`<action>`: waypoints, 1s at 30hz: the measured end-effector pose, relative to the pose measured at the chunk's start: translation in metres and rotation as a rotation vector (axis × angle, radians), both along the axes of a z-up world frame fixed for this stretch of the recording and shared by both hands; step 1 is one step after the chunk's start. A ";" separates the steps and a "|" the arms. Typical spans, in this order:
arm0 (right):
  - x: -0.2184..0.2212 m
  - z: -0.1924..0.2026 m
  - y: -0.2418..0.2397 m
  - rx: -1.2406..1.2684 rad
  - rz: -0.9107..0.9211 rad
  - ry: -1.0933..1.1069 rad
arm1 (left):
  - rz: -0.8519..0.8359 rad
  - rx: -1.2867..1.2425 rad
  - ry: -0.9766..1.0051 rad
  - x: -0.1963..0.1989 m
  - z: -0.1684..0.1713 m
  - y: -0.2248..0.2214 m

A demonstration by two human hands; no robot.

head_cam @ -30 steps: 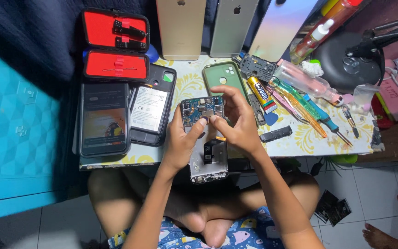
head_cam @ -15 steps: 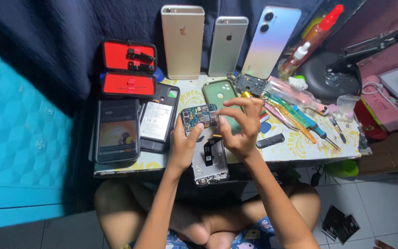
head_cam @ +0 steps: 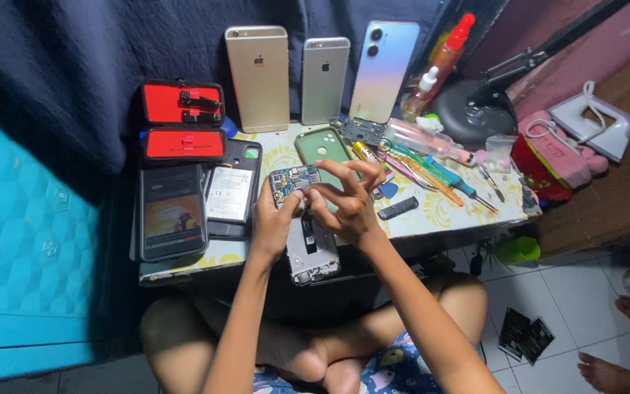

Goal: Repairing a smartphone by manipulating the motherboard and internal components

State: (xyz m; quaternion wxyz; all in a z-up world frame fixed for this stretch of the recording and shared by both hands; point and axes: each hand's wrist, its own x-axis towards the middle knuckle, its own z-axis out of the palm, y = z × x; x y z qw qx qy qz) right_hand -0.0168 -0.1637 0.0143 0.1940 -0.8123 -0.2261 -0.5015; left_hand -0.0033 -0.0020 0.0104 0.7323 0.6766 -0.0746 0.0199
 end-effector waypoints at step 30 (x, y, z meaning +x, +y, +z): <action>0.009 -0.020 -0.002 0.265 0.133 0.186 | -0.080 -0.238 -0.123 -0.009 0.001 -0.006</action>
